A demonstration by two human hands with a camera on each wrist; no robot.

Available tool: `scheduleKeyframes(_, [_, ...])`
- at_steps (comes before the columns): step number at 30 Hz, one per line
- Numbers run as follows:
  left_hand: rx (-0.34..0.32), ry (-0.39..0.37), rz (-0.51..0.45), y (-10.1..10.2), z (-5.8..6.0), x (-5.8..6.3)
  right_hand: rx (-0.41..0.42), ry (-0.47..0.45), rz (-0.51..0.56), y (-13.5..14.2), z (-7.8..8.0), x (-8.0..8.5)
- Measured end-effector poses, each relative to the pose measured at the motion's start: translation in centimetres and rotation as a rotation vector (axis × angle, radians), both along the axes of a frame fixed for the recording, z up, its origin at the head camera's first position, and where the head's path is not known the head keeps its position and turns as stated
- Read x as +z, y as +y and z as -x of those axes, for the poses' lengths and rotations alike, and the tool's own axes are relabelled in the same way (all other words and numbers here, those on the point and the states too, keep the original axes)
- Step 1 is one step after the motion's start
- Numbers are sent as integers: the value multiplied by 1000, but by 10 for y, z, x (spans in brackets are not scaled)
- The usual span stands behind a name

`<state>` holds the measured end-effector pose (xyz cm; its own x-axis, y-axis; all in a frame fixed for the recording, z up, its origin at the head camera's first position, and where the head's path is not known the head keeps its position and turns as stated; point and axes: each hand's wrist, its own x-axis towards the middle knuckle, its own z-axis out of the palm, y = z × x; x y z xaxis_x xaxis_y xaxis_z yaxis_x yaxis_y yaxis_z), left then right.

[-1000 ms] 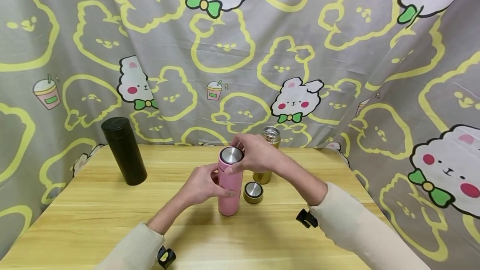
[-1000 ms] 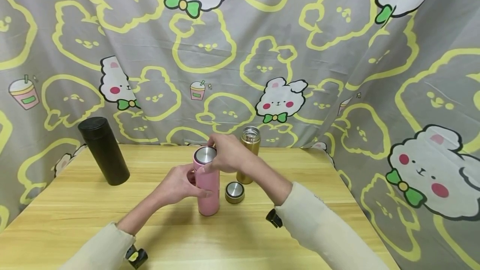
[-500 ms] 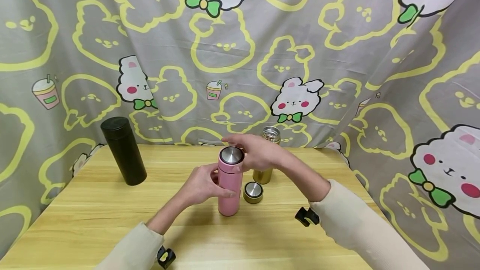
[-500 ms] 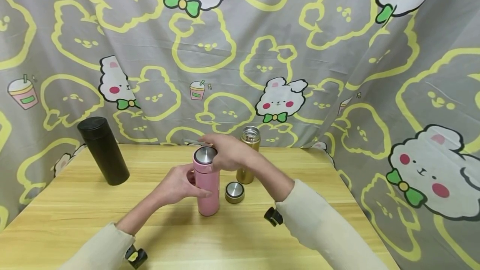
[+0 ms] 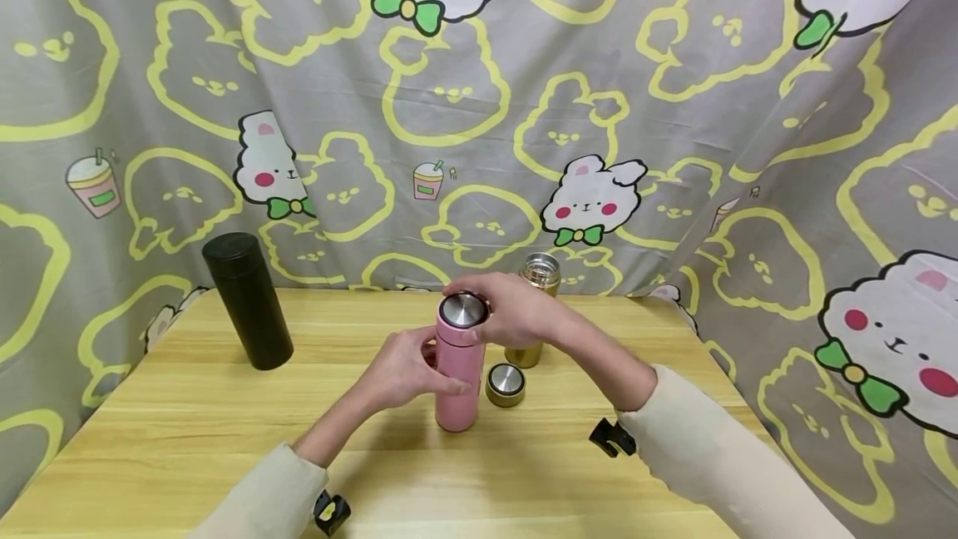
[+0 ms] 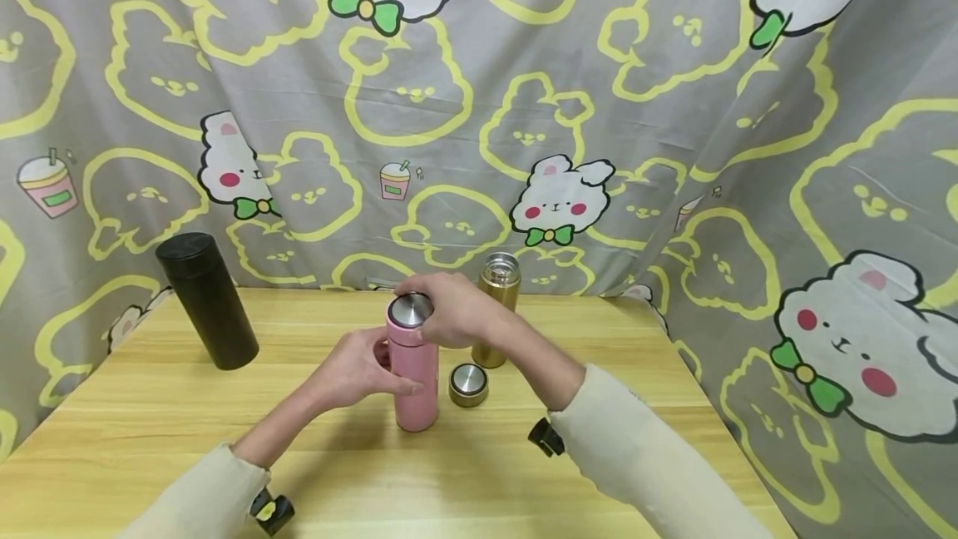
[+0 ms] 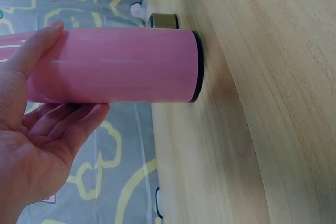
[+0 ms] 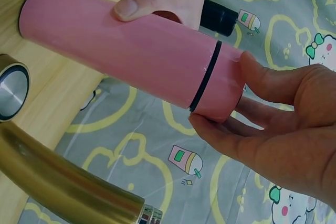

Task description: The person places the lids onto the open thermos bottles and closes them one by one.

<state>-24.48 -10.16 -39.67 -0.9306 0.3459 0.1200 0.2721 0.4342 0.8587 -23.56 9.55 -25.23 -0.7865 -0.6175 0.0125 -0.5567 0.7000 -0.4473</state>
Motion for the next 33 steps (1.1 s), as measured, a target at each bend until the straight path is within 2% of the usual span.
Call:
scheduleKeyframes(7, [7, 4, 17, -1, 0, 0, -71, 35, 43, -4, 1, -5])
scheduleKeyframes(14, [19, -12, 25, 0, 0, 1, -130, 67, 16, -6, 2, -6])
scheduleKeyframes(18, [16, -13, 25, 0, -1, 1, -121, 39, -3, -5, 3, -4])
scheduleKeyframes(26, [1, -2, 15, -1, -1, 1, -72, -117, 4, -4, 1, 1])
scheduleKeyframes(29, [-1, -5, 12, -1, -1, 1, -27, -129, 11, -3, 0, 2])
scheduleKeyframes(33, [-5, -7, 5, -1, -1, 2, 4, -91, 10, -2, 1, 2])
